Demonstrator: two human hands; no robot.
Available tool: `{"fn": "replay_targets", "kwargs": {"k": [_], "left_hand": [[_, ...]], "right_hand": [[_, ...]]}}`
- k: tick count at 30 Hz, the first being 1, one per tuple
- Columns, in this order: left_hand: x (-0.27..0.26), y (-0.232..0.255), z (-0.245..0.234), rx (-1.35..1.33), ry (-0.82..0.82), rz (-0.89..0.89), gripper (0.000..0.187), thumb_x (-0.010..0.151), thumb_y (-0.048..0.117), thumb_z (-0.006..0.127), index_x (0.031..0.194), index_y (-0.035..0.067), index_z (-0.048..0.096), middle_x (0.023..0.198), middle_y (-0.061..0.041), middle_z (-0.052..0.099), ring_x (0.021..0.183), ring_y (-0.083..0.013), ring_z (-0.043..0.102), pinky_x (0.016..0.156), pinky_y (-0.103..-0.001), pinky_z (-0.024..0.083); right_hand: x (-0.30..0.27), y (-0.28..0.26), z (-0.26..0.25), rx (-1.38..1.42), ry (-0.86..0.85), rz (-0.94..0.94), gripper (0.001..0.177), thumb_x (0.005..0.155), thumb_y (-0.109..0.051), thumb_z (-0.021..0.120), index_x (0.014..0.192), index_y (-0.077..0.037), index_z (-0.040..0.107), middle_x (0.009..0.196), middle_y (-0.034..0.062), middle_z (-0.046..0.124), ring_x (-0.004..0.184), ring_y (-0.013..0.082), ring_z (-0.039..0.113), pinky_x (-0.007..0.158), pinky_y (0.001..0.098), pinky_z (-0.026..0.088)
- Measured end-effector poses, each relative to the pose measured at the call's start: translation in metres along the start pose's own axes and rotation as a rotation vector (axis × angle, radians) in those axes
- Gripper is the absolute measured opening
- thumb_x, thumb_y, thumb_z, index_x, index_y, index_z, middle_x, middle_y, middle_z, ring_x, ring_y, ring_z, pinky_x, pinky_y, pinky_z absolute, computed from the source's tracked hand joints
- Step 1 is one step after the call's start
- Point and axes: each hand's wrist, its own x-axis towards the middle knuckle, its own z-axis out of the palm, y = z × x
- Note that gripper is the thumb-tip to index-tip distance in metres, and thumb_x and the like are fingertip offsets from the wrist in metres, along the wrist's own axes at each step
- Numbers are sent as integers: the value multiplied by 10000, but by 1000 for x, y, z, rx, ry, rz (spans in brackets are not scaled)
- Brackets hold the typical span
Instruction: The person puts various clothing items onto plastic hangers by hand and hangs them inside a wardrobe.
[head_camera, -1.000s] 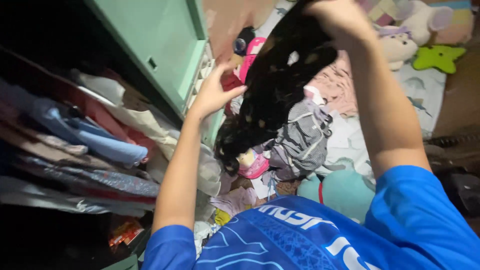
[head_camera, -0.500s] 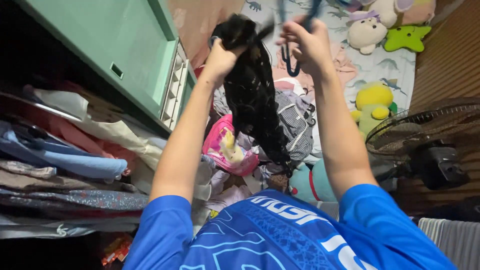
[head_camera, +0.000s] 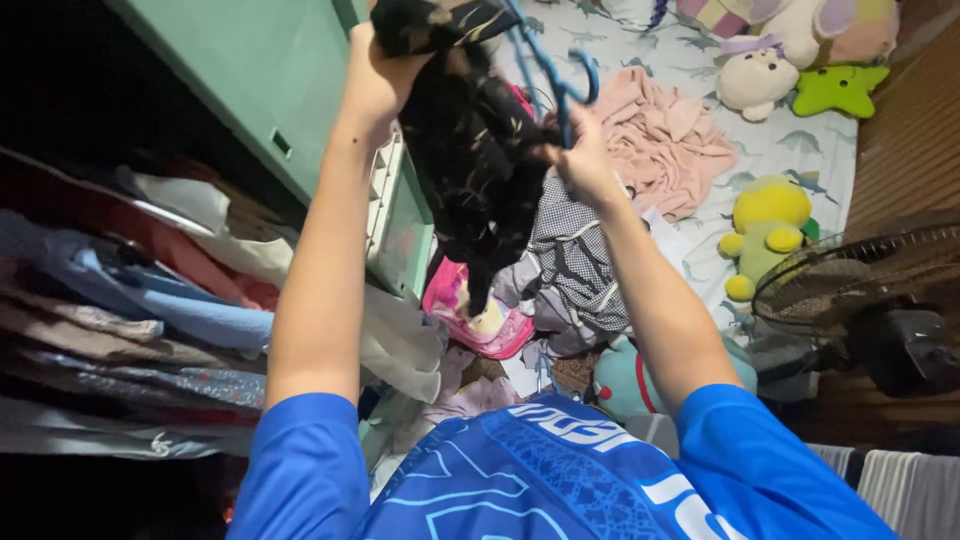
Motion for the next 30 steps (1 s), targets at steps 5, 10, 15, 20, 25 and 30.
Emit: {"fn": "replay_targets", "kwargs": {"k": [5,10,15,20,25,30], "left_hand": [[-32,-16,-31,263,190,63,166,821,-4,819,974,-20,755,854,39,656,784,-79,605,701,-271,507],[-64,-48,-39,-119,146,-243,121,917,95,820,887,27,725,795,79,627,730,-22,541,662,-214,438],[-77,-84,-35,-121,54,-302,178,1023,135,754,944,1,667,841,46,641,766,-39,550,696,-236,456],[-71,-90,-26,-218,132,-344,351,979,90,697,1205,43,432,922,-44,717,807,-104,665,684,-284,528],[-75,-35,-9,136,44,-17,745,961,135,893,1442,128,324,1214,-105,621,1070,-187,627,941,-389,534],[-73,33,1,740,-146,-79,554,713,283,940,1197,215,677,1192,-100,505,1040,-296,588,870,-429,501]], "right_hand": [[24,-56,-28,-79,63,78,397,783,22,780,1146,-78,654,896,-56,603,816,66,574,735,230,479],[51,-64,-53,-190,109,25,328,778,69,804,1054,-42,667,864,-60,562,810,69,562,728,235,472],[62,-74,-68,-169,15,64,304,813,71,767,1077,-48,673,844,-44,528,786,76,527,716,240,437],[60,-105,-67,-97,-125,66,328,848,44,814,1124,-37,657,929,-48,597,881,72,598,789,233,484],[56,-138,-74,-219,-224,165,424,857,-18,858,1216,-63,636,898,-50,547,850,63,551,740,240,441],[59,-155,-86,-72,-314,308,273,889,-71,832,1050,-92,612,880,-56,618,800,53,620,687,231,497]]}}
